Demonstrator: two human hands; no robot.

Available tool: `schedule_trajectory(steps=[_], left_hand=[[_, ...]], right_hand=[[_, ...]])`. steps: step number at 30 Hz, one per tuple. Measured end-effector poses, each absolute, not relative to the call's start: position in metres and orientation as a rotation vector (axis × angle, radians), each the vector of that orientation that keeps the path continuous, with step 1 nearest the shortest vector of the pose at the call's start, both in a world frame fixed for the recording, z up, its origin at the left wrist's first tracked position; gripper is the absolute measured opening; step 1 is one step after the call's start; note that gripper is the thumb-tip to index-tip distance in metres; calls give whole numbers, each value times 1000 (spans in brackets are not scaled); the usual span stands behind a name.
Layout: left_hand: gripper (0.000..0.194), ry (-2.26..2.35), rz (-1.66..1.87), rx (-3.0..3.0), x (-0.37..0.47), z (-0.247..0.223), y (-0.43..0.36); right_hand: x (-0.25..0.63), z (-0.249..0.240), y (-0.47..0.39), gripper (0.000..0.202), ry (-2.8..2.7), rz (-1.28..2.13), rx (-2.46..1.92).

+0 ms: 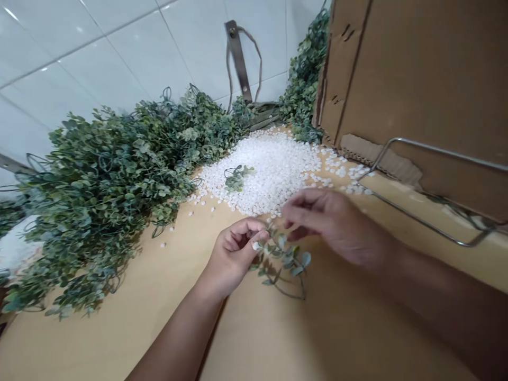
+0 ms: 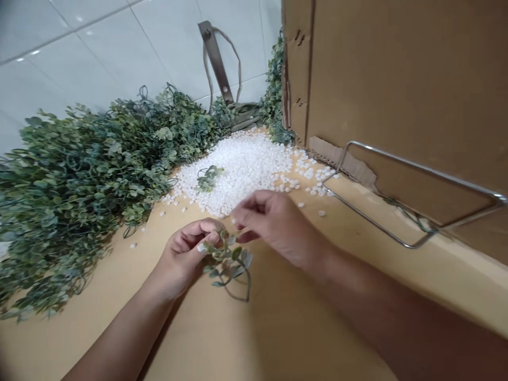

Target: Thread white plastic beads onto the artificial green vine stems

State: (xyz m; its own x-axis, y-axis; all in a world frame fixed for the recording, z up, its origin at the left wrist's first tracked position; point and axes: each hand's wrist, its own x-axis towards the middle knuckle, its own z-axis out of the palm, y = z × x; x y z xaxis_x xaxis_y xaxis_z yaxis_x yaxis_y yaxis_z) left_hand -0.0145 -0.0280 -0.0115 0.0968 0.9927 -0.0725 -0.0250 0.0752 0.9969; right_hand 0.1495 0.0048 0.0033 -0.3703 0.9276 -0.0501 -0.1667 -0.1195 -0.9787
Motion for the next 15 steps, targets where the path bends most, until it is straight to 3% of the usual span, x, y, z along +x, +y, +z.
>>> schedule_trajectory(steps=[6, 8, 15], left_hand=[[8, 1284, 1295, 1411, -14, -13, -28], [8, 1340, 1347, 1467, -15, -14, -27], [8, 1484, 1349, 1538, -22, -24, -17]], right_hand=[[130, -14, -5, 19, -1545, 1682, -815], [129, -14, -8, 14, -1591, 1710, -787], [136, -16, -3, 25, -1560, 1636, -926]])
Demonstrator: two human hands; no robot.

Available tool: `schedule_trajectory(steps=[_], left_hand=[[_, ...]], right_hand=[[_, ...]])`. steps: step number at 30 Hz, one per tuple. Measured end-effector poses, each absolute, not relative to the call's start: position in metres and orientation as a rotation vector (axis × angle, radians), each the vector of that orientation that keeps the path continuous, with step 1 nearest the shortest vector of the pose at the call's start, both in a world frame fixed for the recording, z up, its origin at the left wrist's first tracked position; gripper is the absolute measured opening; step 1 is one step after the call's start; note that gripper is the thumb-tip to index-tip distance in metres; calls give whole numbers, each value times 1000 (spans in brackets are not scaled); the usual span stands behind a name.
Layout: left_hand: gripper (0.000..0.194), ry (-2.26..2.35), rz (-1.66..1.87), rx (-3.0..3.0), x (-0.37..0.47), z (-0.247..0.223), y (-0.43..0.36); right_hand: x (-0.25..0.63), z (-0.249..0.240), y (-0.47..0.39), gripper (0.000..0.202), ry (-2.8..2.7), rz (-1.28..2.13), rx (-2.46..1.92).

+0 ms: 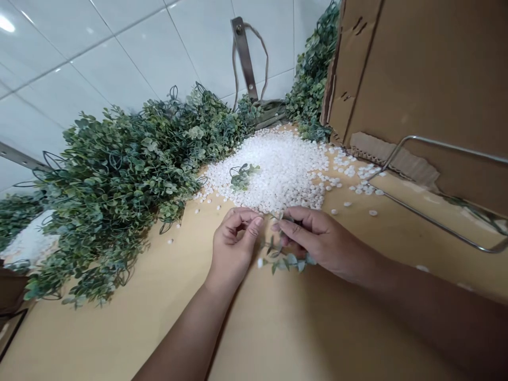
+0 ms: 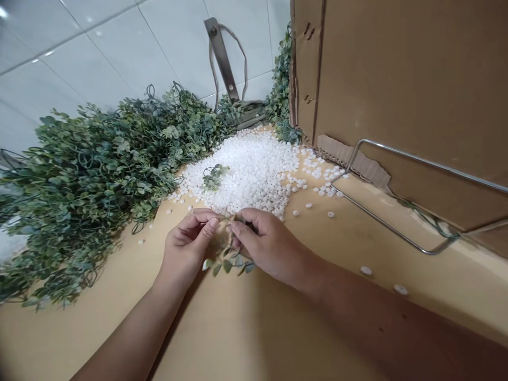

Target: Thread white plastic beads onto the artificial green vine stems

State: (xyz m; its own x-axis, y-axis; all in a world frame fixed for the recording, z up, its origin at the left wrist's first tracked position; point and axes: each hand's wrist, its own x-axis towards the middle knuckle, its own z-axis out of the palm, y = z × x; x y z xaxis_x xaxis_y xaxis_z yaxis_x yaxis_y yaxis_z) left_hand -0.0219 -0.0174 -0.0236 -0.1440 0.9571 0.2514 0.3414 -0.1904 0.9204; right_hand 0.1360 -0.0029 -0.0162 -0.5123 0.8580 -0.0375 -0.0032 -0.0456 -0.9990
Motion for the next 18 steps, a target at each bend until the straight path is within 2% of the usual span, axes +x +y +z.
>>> schedule_trajectory(steps=[6, 10, 14, 18], left_hand=[[22, 1799, 1138, 1876, -35, -40, 0], [17, 1850, 979, 2103, -33, -42, 3], [13, 1834, 1015, 2140, -32, -39, 2], [13, 1863, 1079, 1923, -35, -40, 1]], right_hand=[[138, -14, -1, 24, -1605, 1626, -1014], [136, -16, -3, 19, -1646, 1664, -984], [135, -20, -2, 23, -1671, 1586, -987], [135, -22, -2, 24, -1665, 1552, -1057]])
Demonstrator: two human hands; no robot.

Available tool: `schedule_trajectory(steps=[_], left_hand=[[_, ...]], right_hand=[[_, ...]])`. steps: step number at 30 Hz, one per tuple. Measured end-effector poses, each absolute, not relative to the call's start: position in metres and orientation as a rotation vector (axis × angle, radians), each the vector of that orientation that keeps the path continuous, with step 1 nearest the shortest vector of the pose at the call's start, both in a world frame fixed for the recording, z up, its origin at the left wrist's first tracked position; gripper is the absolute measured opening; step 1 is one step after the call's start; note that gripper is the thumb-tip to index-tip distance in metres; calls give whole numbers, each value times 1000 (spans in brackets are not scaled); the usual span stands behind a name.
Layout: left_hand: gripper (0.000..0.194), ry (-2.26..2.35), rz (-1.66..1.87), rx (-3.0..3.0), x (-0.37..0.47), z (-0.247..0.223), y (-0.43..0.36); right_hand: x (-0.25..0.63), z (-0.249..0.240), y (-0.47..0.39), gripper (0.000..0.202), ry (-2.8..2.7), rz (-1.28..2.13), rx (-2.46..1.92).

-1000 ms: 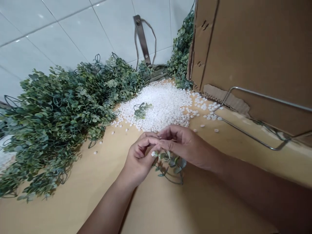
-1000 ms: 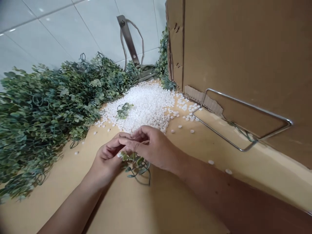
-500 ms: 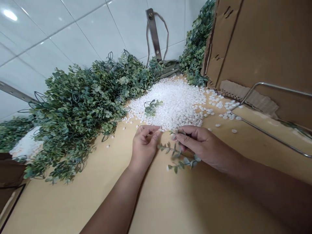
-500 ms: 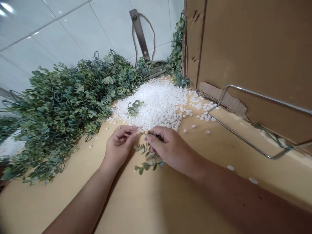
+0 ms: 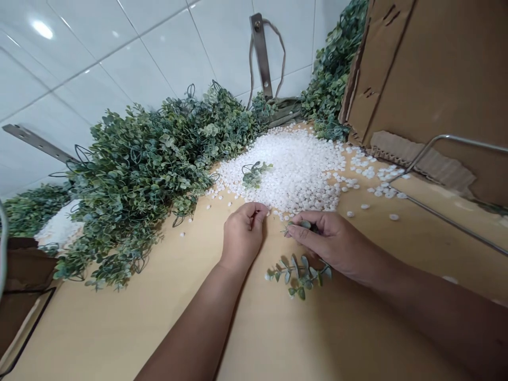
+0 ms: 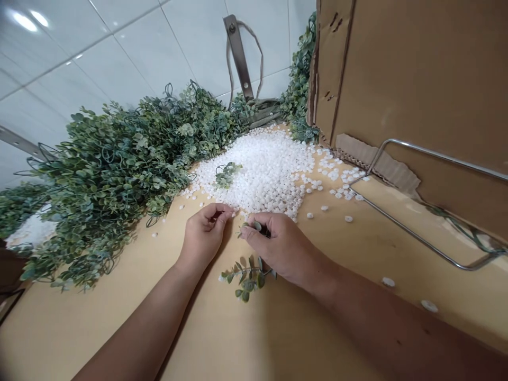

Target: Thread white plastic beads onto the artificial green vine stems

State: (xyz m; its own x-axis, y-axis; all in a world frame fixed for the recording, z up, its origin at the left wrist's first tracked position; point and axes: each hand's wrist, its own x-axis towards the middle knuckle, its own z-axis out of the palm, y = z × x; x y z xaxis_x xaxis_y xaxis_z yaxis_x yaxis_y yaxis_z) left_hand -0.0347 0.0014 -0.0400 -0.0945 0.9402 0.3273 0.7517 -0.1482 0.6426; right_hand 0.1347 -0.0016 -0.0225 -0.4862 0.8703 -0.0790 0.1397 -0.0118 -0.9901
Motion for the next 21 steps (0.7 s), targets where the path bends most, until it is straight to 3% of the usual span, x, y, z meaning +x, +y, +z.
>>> schedule_trajectory(steps=[17, 21], left_hand=[[14, 1728, 902, 2173, -30, -34, -3], [9, 1704, 986, 1943, -26, -33, -3]], right_hand=[[134, -16, -1, 21, -1651, 1543, -1218], [134, -18, -1, 19, -1623, 1550, -1200]])
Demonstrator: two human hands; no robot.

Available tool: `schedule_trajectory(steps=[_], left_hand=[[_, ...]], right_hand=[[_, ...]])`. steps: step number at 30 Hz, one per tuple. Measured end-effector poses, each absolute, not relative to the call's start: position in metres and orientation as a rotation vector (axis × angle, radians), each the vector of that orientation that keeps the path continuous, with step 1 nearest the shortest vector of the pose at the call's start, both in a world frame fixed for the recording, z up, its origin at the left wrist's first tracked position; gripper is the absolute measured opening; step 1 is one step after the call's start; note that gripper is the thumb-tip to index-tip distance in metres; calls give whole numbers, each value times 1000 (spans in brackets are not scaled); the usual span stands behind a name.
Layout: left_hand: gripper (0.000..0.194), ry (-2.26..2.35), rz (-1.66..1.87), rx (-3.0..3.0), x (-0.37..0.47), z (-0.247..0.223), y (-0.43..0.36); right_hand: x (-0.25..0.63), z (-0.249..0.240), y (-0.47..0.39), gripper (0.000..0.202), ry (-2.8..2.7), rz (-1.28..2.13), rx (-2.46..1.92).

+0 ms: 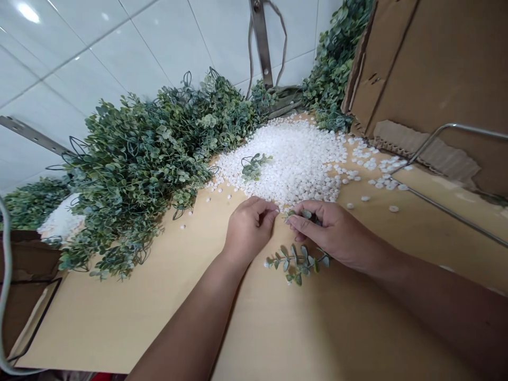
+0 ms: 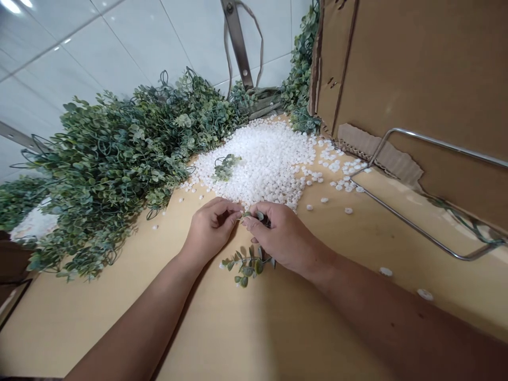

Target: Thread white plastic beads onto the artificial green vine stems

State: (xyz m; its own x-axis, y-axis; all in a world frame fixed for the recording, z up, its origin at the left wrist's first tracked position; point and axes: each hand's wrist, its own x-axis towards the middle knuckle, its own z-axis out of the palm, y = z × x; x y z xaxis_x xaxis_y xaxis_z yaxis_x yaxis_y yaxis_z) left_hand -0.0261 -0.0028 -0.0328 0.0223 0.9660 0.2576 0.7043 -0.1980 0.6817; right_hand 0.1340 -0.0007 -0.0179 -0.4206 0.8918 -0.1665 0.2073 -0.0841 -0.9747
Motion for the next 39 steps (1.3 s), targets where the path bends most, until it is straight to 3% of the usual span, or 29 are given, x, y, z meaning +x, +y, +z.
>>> schedule_trajectory(steps=[8, 39], left_hand=[[18, 1218, 1203, 1023, -19, -17, -14], [23, 1164, 1084, 794, -16, -14, -20]], right_hand=[[134, -20, 1, 18, -1660, 1370, -1164], [131, -15, -2, 13, -1730, 1145, -1149]])
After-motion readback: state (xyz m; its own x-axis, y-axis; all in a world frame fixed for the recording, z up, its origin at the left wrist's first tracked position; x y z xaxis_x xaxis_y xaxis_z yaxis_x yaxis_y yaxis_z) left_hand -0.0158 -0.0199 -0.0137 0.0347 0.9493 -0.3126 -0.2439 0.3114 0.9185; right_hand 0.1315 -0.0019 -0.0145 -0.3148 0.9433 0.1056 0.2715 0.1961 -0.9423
